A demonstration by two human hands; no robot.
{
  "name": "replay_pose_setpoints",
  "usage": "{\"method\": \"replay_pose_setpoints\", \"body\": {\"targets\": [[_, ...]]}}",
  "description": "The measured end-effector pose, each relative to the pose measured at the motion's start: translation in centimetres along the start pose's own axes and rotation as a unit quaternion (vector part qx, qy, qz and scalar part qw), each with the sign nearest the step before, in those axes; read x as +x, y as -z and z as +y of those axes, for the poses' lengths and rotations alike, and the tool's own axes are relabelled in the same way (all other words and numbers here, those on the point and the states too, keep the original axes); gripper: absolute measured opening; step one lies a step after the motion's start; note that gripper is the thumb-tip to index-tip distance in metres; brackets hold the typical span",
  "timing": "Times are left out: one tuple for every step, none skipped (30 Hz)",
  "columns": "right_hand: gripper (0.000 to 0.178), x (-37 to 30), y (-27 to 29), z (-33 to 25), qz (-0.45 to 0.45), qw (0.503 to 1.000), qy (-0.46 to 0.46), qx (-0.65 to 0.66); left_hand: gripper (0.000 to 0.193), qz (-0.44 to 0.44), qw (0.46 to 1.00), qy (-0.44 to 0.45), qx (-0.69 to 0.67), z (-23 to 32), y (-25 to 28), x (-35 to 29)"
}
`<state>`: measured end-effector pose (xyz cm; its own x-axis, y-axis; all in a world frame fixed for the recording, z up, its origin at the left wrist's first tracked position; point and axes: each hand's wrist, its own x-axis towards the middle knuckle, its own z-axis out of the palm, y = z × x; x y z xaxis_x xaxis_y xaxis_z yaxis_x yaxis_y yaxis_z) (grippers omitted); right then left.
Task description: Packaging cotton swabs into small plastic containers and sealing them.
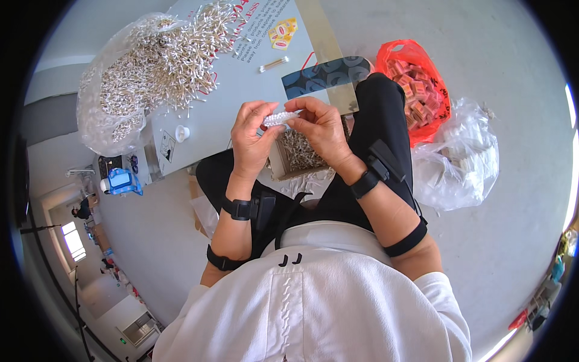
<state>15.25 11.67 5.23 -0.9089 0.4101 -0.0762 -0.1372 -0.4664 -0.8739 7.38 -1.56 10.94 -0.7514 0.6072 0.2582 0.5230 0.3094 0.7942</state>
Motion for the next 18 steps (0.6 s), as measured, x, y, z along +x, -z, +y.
{"method": "replay_pose_setpoints", "body": {"targets": [[0.025,0.0,0.0,0.0,-0.015,1.0,-0.003,-0.014,0.041,-0.004,0.999,-0.022,0.024,-0.3,0.0,0.0],[0.025,0.0,-0.1,0.1,-0.015,1.0,-0.004,-0.014,0.04,-0.009,0.998,-0.043,0.048,-0.6,0.1,0.1],[0.025,0.0,-0.2,0.1,-0.015,1.0,-0.004,-0.004,0.04,-0.009,0.998,-0.043,0.048,-0.9,0.1,0.2],[0.026,-0.1,-0.3,0.1,-0.014,1.0,-0.004,0.006,0.039,-0.007,0.994,-0.081,0.074,-1.2,0.1,0.4],[0.026,-0.1,-0.3,0.0,-0.014,1.0,-0.004,0.006,0.038,-0.005,0.988,-0.119,0.1,-1.3,0.1,0.5],[0.026,-0.1,-0.2,-0.1,-0.025,1.0,-0.003,-0.003,0.038,-0.005,0.988,-0.118,0.099,-1.5,0.2,0.5],[0.026,-0.1,-0.1,-0.1,-0.036,0.999,-0.002,-0.012,0.036,-0.007,0.982,-0.144,0.124,-1.5,0.3,0.6],[0.026,-0.1,-0.2,-0.2,-0.036,0.999,-0.002,-0.012,0.035,-0.009,0.975,-0.169,0.148,-1.5,0.4,0.7],[0.026,-0.1,-0.4,-0.2,-0.033,0.999,0.008,-0.019,0.035,-0.009,0.975,-0.168,0.148,-1.4,0.4,0.7],[0.026,-0.1,-0.4,-0.2,-0.03,0.999,0.019,-0.026,0.034,-0.007,0.974,-0.167,0.152,-1.2,0.3,0.8],[0.026,-0.1,-0.4,-0.2,-0.03,0.999,0.018,-0.026,0.033,-0.005,0.974,-0.166,0.156,-1.1,0.2,0.8],[0.025,-0.1,-0.5,-0.2,-0.025,0.999,0.015,-0.014,0.033,-0.005,0.974,-0.165,0.156,-1.1,0.2,0.7],[0.023,-0.1,-0.4,-0.2,-0.02,1.0,0.013,-0.003,0.033,-0.003,0.98,-0.146,0.137,-1.0,0.1,0.7],[0.023,-0.1,-0.2,0.0,-0.019,1.0,0.013,-0.003,0.032,0.0,0.985,-0.127,0.119,-1.0,0.0,0.7],[0.02,0.0,0.1,0.4,-0.012,1.0,0.006,0.01,0.032,-0.001,0.985,-0.127,0.118,-0.9,0.0,0.6],[0.018,0.1,0.2,0.5,-0.006,1.0,0.0,0.024,0.031,0.002,0.993,-0.092,0.076,-0.8,0.0,0.5],[0.018,0.1,0.2,0.6,-0.006,1.0,-0.001,0.024,0.031,0.005,0.998,-0.056,0.034,-0.8,0.0,0.5],[0.015,0.1,0.2,0.6,0.0,0.999,0.015,0.036,0.031,0.005,0.998,-0.056,0.034,-0.9,0.1,0.4]]}}
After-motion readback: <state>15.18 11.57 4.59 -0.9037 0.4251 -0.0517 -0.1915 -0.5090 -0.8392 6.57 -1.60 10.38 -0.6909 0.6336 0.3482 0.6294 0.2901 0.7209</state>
